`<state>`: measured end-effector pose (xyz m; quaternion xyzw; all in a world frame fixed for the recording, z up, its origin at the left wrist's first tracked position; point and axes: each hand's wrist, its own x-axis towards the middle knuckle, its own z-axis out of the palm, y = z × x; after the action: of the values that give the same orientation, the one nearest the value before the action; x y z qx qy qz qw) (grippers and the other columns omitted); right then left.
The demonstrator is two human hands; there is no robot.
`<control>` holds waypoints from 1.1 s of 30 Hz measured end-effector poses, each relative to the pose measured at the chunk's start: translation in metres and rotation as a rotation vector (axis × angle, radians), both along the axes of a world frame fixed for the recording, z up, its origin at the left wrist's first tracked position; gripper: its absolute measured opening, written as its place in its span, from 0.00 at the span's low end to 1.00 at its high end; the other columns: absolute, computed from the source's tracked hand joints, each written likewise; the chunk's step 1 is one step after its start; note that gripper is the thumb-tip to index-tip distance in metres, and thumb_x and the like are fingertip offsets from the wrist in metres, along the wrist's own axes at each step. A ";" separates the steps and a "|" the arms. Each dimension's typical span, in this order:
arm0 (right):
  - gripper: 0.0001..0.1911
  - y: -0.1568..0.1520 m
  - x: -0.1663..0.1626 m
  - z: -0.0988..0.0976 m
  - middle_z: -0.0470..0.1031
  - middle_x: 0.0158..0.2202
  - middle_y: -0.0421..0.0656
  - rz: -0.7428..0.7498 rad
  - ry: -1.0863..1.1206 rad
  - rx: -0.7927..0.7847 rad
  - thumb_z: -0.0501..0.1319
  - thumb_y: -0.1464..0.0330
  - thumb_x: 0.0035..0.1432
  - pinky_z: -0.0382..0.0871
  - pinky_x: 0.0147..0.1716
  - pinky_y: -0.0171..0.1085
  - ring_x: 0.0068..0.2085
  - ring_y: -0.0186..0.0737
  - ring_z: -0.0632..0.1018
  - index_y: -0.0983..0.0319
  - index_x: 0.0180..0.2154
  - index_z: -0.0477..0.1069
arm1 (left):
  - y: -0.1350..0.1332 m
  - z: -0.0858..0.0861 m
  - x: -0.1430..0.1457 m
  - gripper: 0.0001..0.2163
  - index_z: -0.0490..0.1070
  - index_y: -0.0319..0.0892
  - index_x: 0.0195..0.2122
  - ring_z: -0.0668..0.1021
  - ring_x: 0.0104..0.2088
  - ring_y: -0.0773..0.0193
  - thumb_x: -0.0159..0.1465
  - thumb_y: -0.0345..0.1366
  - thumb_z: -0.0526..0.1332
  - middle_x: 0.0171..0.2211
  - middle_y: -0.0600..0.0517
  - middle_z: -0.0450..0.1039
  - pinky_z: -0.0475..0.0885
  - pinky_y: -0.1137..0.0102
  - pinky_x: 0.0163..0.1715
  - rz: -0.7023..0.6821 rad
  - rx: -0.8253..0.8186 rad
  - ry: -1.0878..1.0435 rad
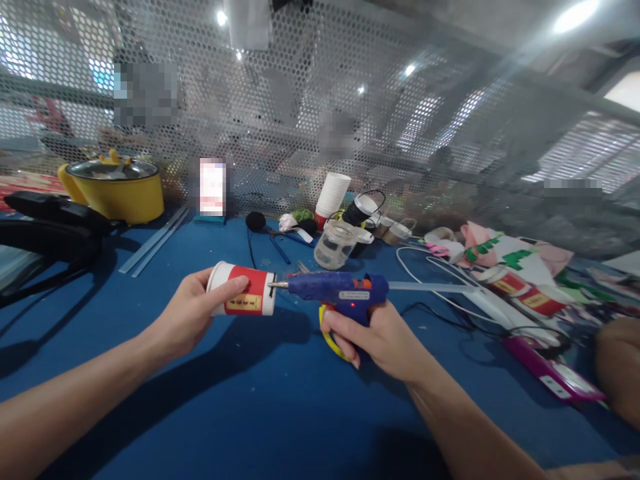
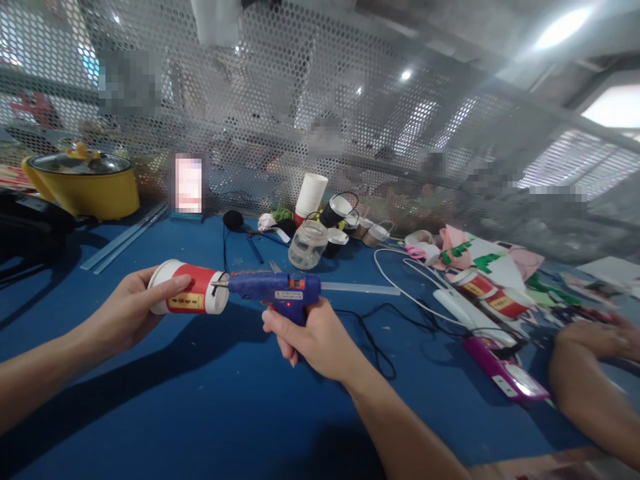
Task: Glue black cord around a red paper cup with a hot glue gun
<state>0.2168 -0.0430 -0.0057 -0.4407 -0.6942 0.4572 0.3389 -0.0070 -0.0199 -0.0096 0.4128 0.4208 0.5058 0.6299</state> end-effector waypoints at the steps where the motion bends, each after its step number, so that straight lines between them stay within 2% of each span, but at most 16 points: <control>1: 0.12 0.000 0.000 0.000 0.60 0.11 0.34 0.007 -0.009 -0.015 0.54 0.63 0.54 0.64 0.18 0.31 0.15 0.29 0.65 0.65 0.25 0.64 | 0.001 -0.001 0.000 0.03 0.73 0.40 0.25 0.76 0.23 0.68 0.49 0.32 0.65 0.23 0.53 0.76 0.70 0.78 0.25 -0.004 -0.001 -0.007; 5: 0.11 -0.001 0.000 0.000 0.60 0.12 0.33 0.039 -0.032 -0.087 0.56 0.62 0.53 0.60 0.13 0.29 0.14 0.27 0.63 0.65 0.27 0.64 | 0.004 -0.004 -0.003 0.04 0.73 0.37 0.25 0.75 0.23 0.70 0.51 0.33 0.64 0.22 0.52 0.76 0.68 0.79 0.25 -0.028 0.016 -0.029; 11: 0.12 0.000 0.001 0.000 0.60 0.11 0.33 -0.003 -0.003 0.042 0.54 0.63 0.55 0.63 0.17 0.30 0.15 0.28 0.65 0.65 0.26 0.65 | 0.003 -0.002 -0.004 0.05 0.73 0.38 0.26 0.75 0.23 0.70 0.50 0.33 0.65 0.23 0.52 0.76 0.69 0.78 0.24 -0.012 0.013 -0.021; 17: 0.12 -0.005 0.000 0.004 0.62 0.13 0.35 -0.097 -0.116 0.027 0.56 0.61 0.52 0.63 0.14 0.30 0.14 0.28 0.65 0.64 0.26 0.64 | 0.000 -0.001 -0.002 0.05 0.73 0.40 0.27 0.76 0.24 0.67 0.49 0.34 0.65 0.23 0.52 0.76 0.71 0.75 0.26 0.059 0.034 0.054; 33: 0.14 -0.006 -0.004 0.001 0.63 0.13 0.37 -0.159 -0.191 0.036 0.57 0.59 0.49 0.64 0.15 0.30 0.15 0.30 0.67 0.63 0.21 0.64 | 0.000 -0.006 -0.003 0.06 0.74 0.42 0.28 0.75 0.26 0.67 0.49 0.37 0.65 0.25 0.53 0.76 0.69 0.76 0.28 0.106 0.109 0.163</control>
<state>0.2123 -0.0491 -0.0046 -0.5297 -0.6943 0.3724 0.3140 -0.0100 -0.0195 -0.0156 0.4634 0.4639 0.5251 0.5426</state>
